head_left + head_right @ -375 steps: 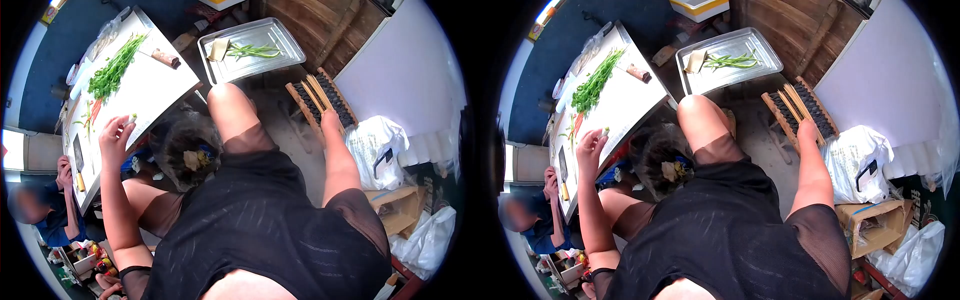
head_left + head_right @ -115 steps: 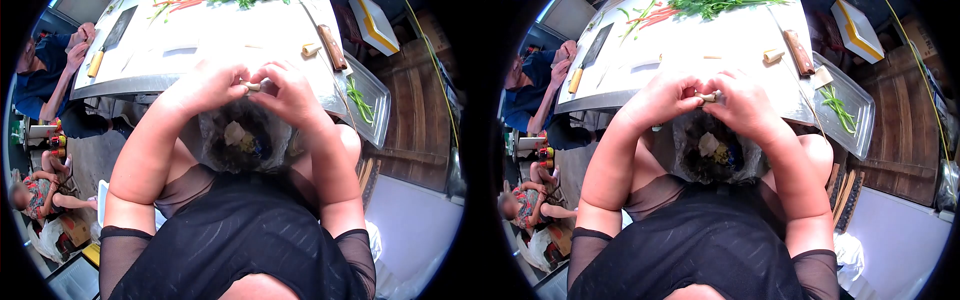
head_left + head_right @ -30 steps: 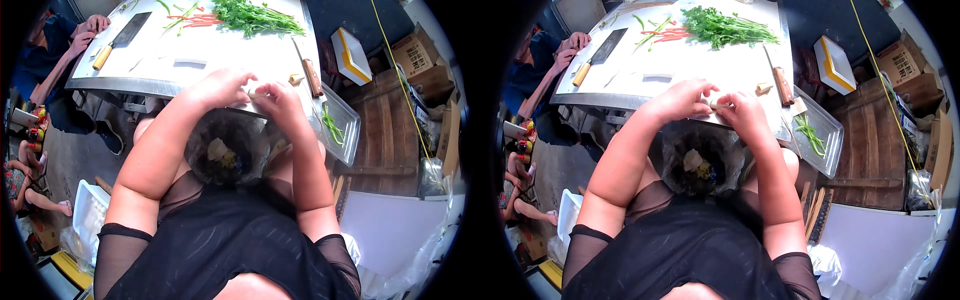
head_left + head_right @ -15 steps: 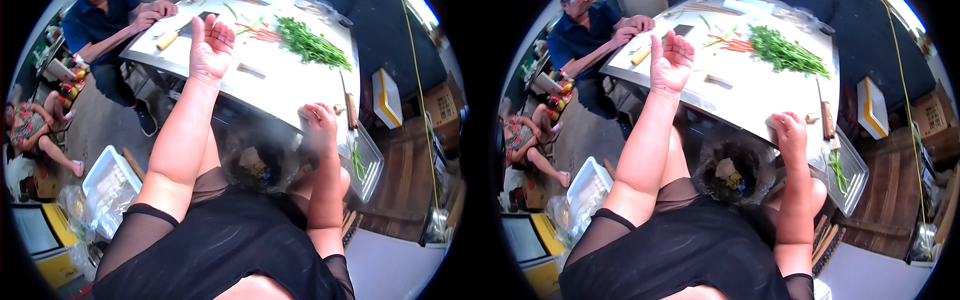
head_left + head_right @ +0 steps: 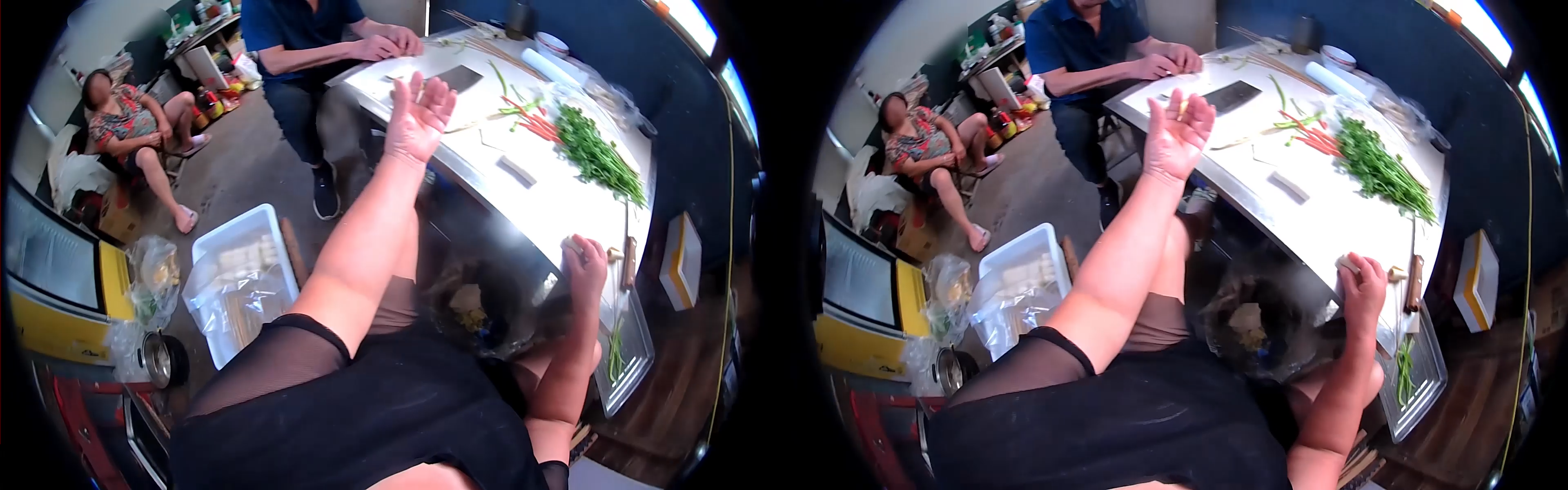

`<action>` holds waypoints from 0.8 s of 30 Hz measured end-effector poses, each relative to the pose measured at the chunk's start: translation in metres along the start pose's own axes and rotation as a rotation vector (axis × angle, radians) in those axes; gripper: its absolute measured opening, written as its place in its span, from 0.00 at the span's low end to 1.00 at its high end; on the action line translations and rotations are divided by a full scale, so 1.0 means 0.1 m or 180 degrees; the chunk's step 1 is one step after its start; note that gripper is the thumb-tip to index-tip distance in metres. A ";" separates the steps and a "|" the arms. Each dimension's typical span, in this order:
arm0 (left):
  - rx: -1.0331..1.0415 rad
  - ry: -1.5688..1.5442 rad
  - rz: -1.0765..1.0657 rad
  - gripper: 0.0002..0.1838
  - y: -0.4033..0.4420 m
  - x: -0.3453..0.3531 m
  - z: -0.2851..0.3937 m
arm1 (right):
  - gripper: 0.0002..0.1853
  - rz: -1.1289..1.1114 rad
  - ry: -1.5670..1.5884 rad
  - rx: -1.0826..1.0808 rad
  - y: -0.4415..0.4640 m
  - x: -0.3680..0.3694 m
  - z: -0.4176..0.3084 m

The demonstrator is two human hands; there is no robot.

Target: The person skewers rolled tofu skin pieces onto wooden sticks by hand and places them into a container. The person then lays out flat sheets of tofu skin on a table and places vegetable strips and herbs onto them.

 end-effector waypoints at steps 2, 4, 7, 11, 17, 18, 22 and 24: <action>-0.0032 0.0018 0.0059 0.22 -0.03 -0.02 0.03 | 0.14 -0.0016 0.0139 0.0068 0.02 0.07 0.01; -0.0047 0.0171 0.0079 0.24 -0.03 -0.06 -0.02 | 0.14 0.0027 0.0148 0.0070 0.02 0.02 0.02; -0.0373 0.0238 -0.0103 0.24 -0.02 -0.08 -0.22 | 0.11 0.0205 0.0175 0.0087 0.02 0.05 0.19; -0.0910 0.0526 -0.0192 0.23 -0.05 0.02 -0.66 | 0.10 0.0132 -0.0034 0.0029 0.08 -0.02 0.00; -0.1541 0.1218 -0.0663 0.24 -0.24 0.18 -1.48 | 0.11 -0.0156 0.0095 0.0579 0.11 -0.03 0.00; -0.1646 0.1480 -0.0735 0.25 -0.30 0.20 -1.62 | 0.11 -0.0165 0.0070 0.0604 0.12 -0.04 0.01; -0.1753 0.2203 -0.1005 0.26 -0.50 0.42 -2.02 | 0.09 -0.0216 0.0211 0.1000 0.16 -0.09 0.06; -0.1682 0.2413 -0.1019 0.25 -0.52 0.47 -2.12 | 0.09 -0.0369 -0.0099 0.0864 0.20 -0.11 -0.01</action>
Point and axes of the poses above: each hand's wrist, its own y-axis towards the middle knuckle, its own x-axis out of the palm, z = x × y, the point moved 9 cm from there along y, towards the middle knuckle, and after that the axes turned 3 degrees about z, right-handed, at the moved point
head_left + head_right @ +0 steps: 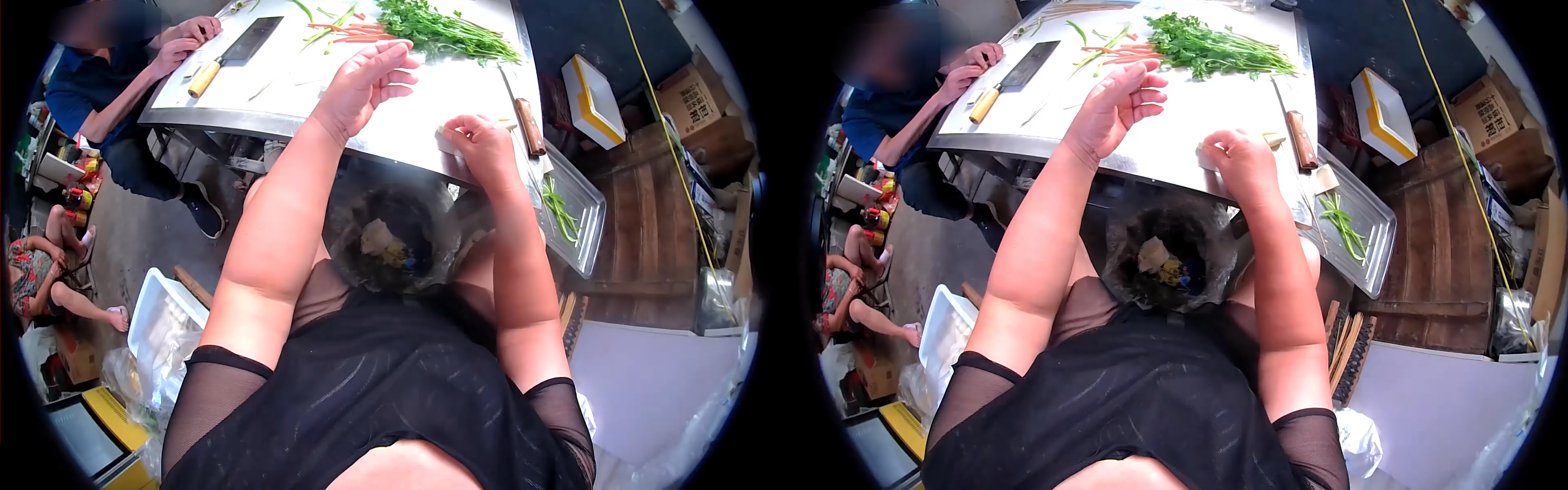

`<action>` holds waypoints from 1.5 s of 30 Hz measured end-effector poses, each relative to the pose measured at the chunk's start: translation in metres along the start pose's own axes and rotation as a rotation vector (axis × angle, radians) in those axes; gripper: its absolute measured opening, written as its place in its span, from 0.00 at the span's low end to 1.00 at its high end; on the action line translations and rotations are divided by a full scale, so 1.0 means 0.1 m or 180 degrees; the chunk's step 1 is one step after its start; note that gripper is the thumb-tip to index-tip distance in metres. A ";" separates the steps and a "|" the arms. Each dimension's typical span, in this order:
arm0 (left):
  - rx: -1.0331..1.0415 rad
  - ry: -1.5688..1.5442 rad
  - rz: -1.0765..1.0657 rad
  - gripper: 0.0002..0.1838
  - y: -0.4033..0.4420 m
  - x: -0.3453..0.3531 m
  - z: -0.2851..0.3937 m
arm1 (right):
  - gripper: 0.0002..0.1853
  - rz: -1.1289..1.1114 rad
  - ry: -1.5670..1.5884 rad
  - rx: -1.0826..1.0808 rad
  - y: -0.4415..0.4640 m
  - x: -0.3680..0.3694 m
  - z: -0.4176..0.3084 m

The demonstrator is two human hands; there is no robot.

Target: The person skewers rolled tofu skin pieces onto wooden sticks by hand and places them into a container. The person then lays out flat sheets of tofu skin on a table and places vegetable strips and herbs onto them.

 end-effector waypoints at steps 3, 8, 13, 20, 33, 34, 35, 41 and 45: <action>-0.0012 -0.0078 0.0057 0.24 0.04 0.10 -0.04 | 0.08 0.0469 -0.0752 -0.0787 0.01 -0.04 -0.12; -0.0040 -0.0176 0.0006 0.23 0.08 0.19 -0.13 | 0.11 0.0547 -0.1611 -0.1148 -0.02 0.02 -0.25; -0.0281 0.0001 -0.0026 0.21 0.11 0.18 -0.30 | 0.14 0.0646 -0.1808 -0.1116 0.09 0.09 -0.03; -0.1144 0.1192 -0.0311 0.24 -0.17 0.36 -0.80 | 0.19 0.0203 0.2278 0.0783 0.09 0.10 0.27; -0.0088 0.1981 0.0126 0.15 -0.07 0.15 -0.47 | 0.15 0.1374 -0.1864 -0.0280 -0.44 -0.75 0.28; 0.0257 0.2712 0.0104 0.15 -0.07 0.16 -0.40 | 0.13 0.1135 -0.2294 -0.0032 -0.46 -0.71 0.40; 0.0242 0.2717 0.0089 0.15 -0.07 0.16 -0.42 | 0.12 0.0887 -0.2710 0.0223 -0.49 -0.68 0.51; 0.0855 0.4858 0.0055 0.15 0.00 0.17 -0.44 | 0.10 0.0933 -0.1788 -0.0147 -0.65 -0.63 0.41; 0.0301 0.4435 0.0138 0.14 0.04 0.07 -0.46 | 0.08 0.0645 -0.0583 -0.0247 -0.91 -0.52 -0.03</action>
Point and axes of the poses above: each hand's wrist, its own y-axis towards the middle knuckle, its own x-axis out of the palm, z = x × y, the point moved 9 cm from there along y, towards the middle knuckle, and after that the axes turned 3 degrees about z, right-handed, at the moved point
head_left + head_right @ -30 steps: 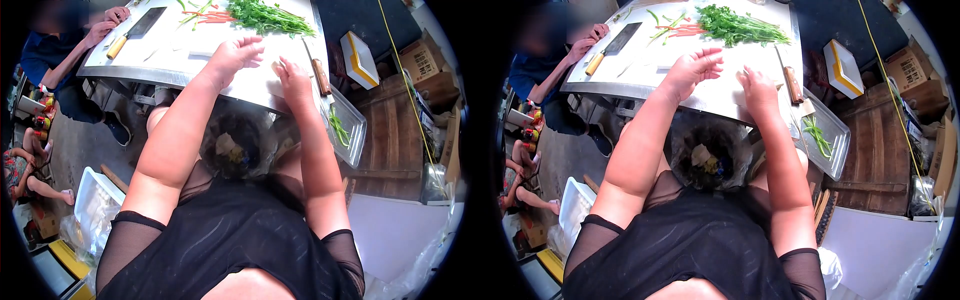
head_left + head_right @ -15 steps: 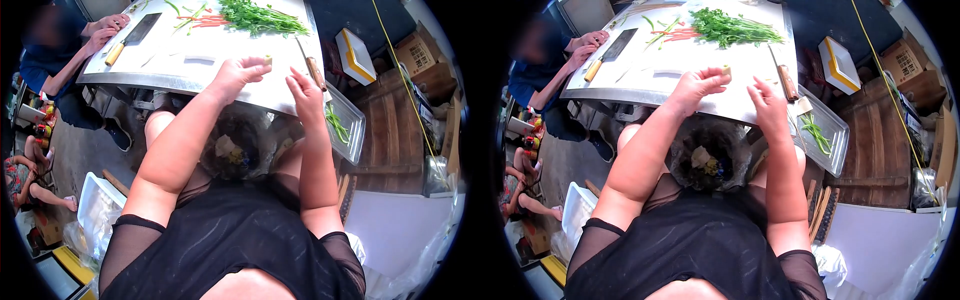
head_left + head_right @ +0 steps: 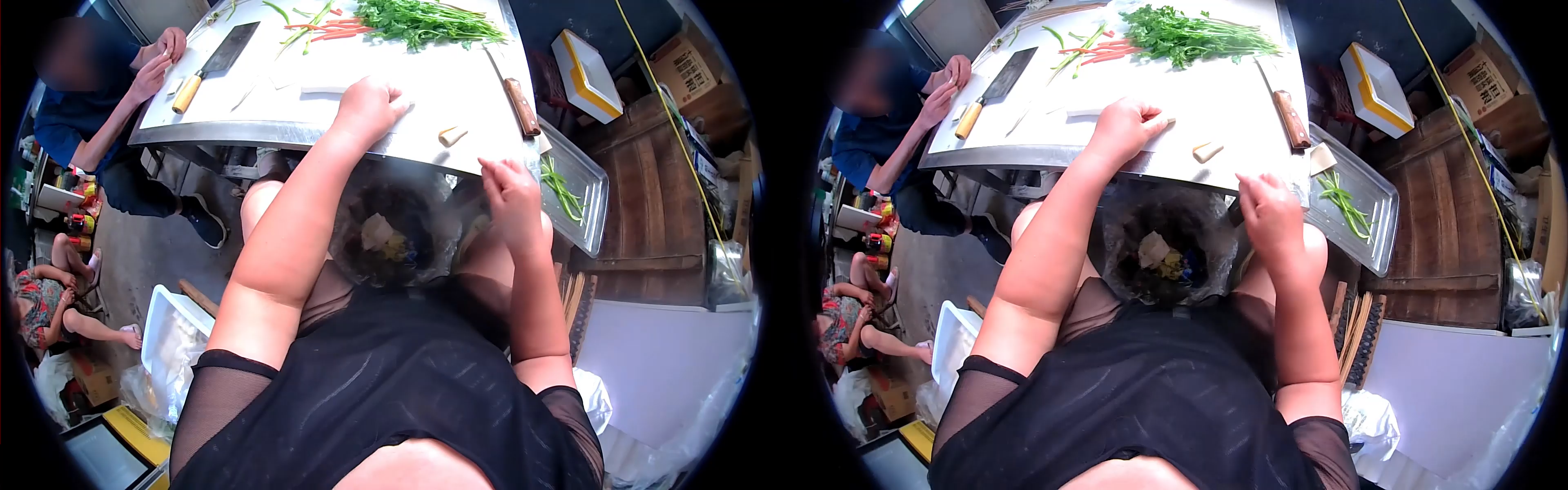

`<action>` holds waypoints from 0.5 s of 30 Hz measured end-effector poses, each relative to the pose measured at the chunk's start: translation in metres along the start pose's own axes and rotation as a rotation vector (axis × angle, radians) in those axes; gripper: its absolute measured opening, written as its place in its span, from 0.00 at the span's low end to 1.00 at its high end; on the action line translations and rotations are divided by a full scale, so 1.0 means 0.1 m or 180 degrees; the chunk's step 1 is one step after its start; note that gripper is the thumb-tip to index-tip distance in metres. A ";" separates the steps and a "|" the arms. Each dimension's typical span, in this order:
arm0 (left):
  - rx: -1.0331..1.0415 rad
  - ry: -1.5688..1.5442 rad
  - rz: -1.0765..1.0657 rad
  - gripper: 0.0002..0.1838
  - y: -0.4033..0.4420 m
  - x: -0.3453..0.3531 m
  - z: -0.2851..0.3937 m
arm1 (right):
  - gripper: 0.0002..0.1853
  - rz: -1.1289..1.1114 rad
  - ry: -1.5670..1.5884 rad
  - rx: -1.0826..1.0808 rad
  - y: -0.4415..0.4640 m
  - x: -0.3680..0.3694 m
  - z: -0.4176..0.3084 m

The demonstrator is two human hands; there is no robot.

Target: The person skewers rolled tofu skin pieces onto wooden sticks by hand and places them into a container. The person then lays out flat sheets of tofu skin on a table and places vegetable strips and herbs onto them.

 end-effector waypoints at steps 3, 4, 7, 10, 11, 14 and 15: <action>-0.0299 -0.0387 -0.0131 0.15 0.02 0.05 -0.09 | 0.08 -0.0196 0.0230 0.0119 -0.11 0.09 -0.04; -0.0407 -0.0584 -0.0099 0.15 0.03 0.07 -0.14 | 0.08 -0.0159 0.0240 0.0127 -0.13 0.09 -0.04; -0.0531 -0.0766 -0.0163 0.15 0.05 0.09 -0.22 | 0.08 -0.0106 0.0212 0.0117 -0.18 0.09 -0.01; -0.0552 -0.0732 -0.0185 0.15 0.06 0.08 -0.22 | 0.09 -0.0113 0.0187 0.0116 -0.19 0.07 0.00; -0.0544 -0.0734 -0.0193 0.15 0.06 0.08 -0.21 | 0.09 -0.0139 0.0205 0.0125 -0.18 0.07 0.00; -0.0671 -0.0773 -0.0265 0.15 0.04 0.07 -0.20 | 0.08 -0.0239 0.0149 0.0152 -0.15 0.06 -0.02; -0.0679 -0.0813 -0.0290 0.15 0.04 0.07 -0.20 | 0.08 -0.0237 0.0149 0.0158 -0.15 0.06 -0.02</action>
Point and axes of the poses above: each hand's wrist, its own y-axis towards the middle knuckle, its own x-axis out of the palm, z = x × y, the point moved 9 cm from there along y, towards the middle knuckle, and after that the axes turned 3 degrees about z, right-handed, at the moved point
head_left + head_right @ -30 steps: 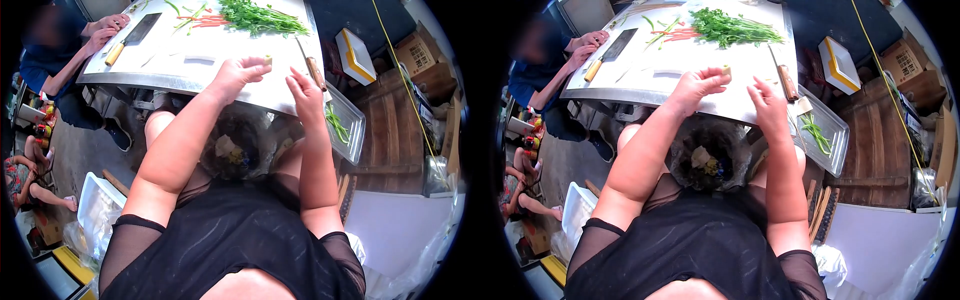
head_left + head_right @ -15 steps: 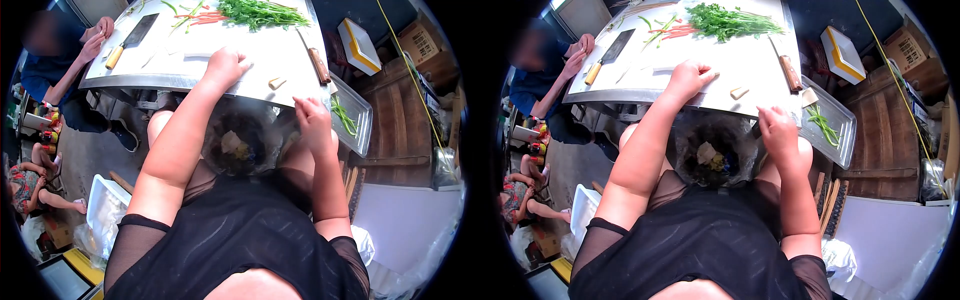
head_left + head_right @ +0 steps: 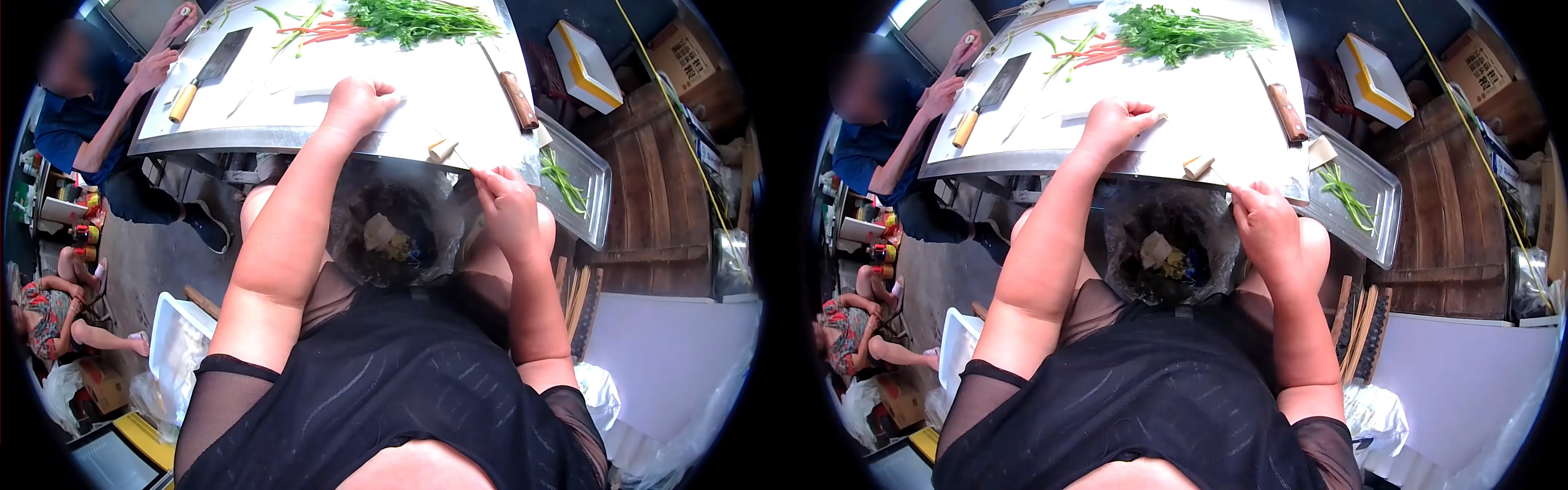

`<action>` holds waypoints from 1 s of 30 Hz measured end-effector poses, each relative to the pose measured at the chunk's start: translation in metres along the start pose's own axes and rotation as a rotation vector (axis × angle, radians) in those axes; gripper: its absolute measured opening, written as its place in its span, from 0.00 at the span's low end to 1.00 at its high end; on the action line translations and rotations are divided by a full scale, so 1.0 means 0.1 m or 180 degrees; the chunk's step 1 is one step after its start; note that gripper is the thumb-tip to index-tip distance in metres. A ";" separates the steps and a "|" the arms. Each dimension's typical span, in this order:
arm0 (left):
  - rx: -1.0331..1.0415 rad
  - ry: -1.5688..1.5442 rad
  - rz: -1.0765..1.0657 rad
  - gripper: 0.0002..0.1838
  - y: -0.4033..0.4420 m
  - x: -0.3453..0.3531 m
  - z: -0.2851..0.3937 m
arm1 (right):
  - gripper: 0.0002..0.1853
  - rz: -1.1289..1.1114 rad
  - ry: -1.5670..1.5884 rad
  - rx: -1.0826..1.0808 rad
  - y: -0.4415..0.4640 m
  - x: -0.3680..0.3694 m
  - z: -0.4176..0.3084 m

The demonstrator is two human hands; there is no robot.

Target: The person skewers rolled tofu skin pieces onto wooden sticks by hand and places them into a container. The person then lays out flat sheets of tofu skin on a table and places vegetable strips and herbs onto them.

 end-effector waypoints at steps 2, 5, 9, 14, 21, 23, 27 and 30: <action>-0.0007 -0.0032 -0.0031 0.15 0.00 0.01 -0.01 | 0.08 -0.0032 -0.0036 -0.0008 0.02 0.02 0.01; 0.0093 0.0055 0.0005 0.15 0.01 0.00 -0.01 | 0.08 -0.0036 -0.0047 0.0025 0.05 0.02 -0.01; 0.0327 0.0191 0.0126 0.14 0.00 -0.02 0.05 | 0.07 -0.0070 -0.0181 0.0006 0.13 0.01 -0.05; 0.0569 0.0422 0.0259 0.12 -0.03 -0.06 0.11 | 0.07 -0.0210 -0.0167 -0.0047 0.23 0.04 -0.04; 0.0919 0.0524 0.0176 0.12 -0.04 -0.05 0.19 | 0.08 -0.0297 -0.0277 -0.0117 0.38 0.21 -0.09; 0.0993 0.0552 0.0175 0.11 -0.04 -0.06 0.19 | 0.07 -0.0204 -0.0306 -0.0157 0.45 0.28 -0.12; 0.1107 0.0445 -0.0009 0.11 0.01 -0.04 0.16 | 0.07 -0.0160 -0.0438 -0.0217 0.66 0.47 -0.18; 0.1079 0.0386 -0.0045 0.12 0.02 -0.03 0.13 | 0.08 -0.0215 -0.0636 -0.0211 0.72 0.57 -0.18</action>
Point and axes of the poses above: each hand's wrist, its own y-axis towards the middle knuckle, its own x-axis out of the palm, z = x × y, the point moved 9 cm from there along y, towards the middle knuckle, and after that the axes turned 3 degrees about z, right-handed, at the moved point
